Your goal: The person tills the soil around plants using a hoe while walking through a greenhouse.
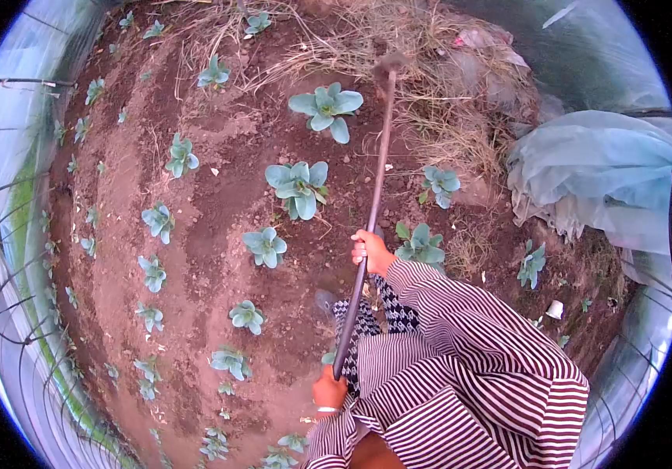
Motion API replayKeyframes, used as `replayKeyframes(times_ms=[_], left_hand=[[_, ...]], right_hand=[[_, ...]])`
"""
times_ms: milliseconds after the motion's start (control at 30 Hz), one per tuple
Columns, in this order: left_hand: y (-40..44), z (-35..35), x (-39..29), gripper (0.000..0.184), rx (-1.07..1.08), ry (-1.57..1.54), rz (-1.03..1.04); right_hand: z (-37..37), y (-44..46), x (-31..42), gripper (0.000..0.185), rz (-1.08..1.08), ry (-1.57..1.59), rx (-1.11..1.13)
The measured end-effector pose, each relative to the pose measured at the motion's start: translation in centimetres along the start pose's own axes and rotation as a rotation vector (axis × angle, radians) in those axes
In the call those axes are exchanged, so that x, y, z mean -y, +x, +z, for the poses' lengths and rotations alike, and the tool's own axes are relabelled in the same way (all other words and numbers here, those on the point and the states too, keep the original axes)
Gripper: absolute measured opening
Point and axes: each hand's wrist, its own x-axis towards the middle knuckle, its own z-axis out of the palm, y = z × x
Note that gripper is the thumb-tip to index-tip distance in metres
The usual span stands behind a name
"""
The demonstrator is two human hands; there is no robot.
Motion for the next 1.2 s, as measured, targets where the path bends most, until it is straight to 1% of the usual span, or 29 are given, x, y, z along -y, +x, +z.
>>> replayKeyframes(times_ms=[33, 67, 100, 167, 200, 267, 300, 333, 367, 433, 467, 533, 567, 600, 700, 733, 767, 833, 933, 967, 1033, 1100, 1133, 1167, 1200], left_hand=[[0.3, 0.3, -0.1, 0.029, -0.023, -0.031, 0.013], [0.3, 0.5, -0.1, 0.029, -0.044, -0.059, 0.021], [0.1, 0.6, 0.1, 0.029, -0.063, -0.084, 0.024], [0.4, 0.5, 0.1, 0.029, -0.004, -0.058, 0.030], [0.3, 0.4, 0.2, 0.030, 0.009, -0.063, 0.042], [-0.2, 0.0, 0.3, 0.031, 0.021, -0.099, 0.075], [-0.6, -0.4, 0.4, 0.031, 0.029, -0.071, 0.060], [-1.0, -0.9, 0.7, 0.031, 0.038, -0.046, 0.037], [-1.5, -1.2, 1.4, 0.031, 0.045, -0.025, 0.014], [-2.0, -1.3, 4.8, 0.031, 0.042, -0.039, 0.058], [-2.6, -0.7, 6.6, 0.031, 0.015, -0.018, 0.032], [-3.2, 0.0, 9.3, 0.031, -0.036, 0.005, 0.010], [-3.1, 0.6, 10.9, 0.031, -0.053, 0.012, 0.019], [-3.2, 0.5, 11.8, 0.030, -0.069, 0.018, 0.032], [-2.5, 0.0, 13.4, 0.028, -0.100, 0.004, 0.095], [-1.9, -0.7, 13.0, 0.027, -0.096, 0.043, 0.087], [-1.3, -1.7, 12.3, 0.027, -0.108, 0.055, 0.103], [-0.1, -3.4, 11.2, 0.026, -0.123, 0.085, 0.132], [0.0, -5.1, 11.8, 0.025, -0.153, 0.080, 0.134], [-0.9, -5.4, 12.4, 0.025, -0.168, 0.088, 0.102], [-2.6, -5.4, 14.2, 0.024, -0.193, 0.094, 0.044], [-3.9, -3.2, 17.9, 0.024, -0.244, 0.046, 0.025], [-4.0, -1.4, 20.2, 0.024, -0.263, 0.026, 0.015], [-4.4, 0.0, 22.0, 0.024, -0.272, 0.000, -0.004], [-4.9, 1.2, 23.7, 0.024, -0.279, -0.028, -0.021]], right_hand=[[0.6, -0.1, 0.4, 0.019, 0.003, 0.016, 0.049], [0.6, 0.1, 0.4, 0.016, -0.025, -0.019, 0.098], [1.0, 0.0, 0.3, 0.015, -0.066, -0.043, 0.065], [2.2, -0.2, 0.3, 0.012, -0.137, -0.097, 0.002], [2.0, 0.5, -0.2, 0.017, -0.148, -0.118, -0.032], [1.4, 1.2, -2.1, 0.016, -0.159, -0.212, -0.180], [1.0, 1.1, -3.2, 0.016, -0.162, -0.265, -0.257], [0.4, 0.9, -4.4, 0.020, -0.170, -0.259, -0.250], [0.1, 1.0, -5.4, 0.021, -0.116, -0.209, -0.223], [-0.8, 1.1, -7.4, 0.022, -0.008, -0.101, -0.183], [-1.3, 0.4, -8.4, 0.022, 0.002, -0.055, -0.080], [-1.2, -1.0, -10.1, 0.024, -0.010, -0.028, -0.038], [-1.1, -1.8, -10.8, 0.024, -0.023, -0.006, -0.017], [-0.5, -2.8, -11.3, 0.023, -0.070, -0.001, -0.049], [-0.8, -2.0, -12.2, 0.016, -0.187, -0.041, -0.041], [-0.8, -0.8, -11.9, 0.015, -0.193, -0.049, -0.091], [0.3, -0.5, -11.7, 0.018, -0.299, -0.137, -0.160], [-0.3, 3.8, -11.5, 0.019, -0.298, -0.149, -0.265], [-0.3, 7.4, -13.6, 0.020, -0.128, -0.173, -0.224], [-0.5, 7.9, -14.4, 0.021, 0.024, -0.011, -0.179], [-1.2, 6.8, -17.1, 0.028, 0.140, 0.140, 0.100], [-1.0, 4.5, -20.2, 0.034, 0.251, 0.233, 0.216], [-1.7, 4.2, -22.1, 0.032, 0.216, 0.167, 0.202], [-2.0, 3.6, -23.6, 0.031, 0.189, 0.140, 0.112], [-1.4, 2.1, -25.0, 0.030, 0.116, 0.002, -0.006]])
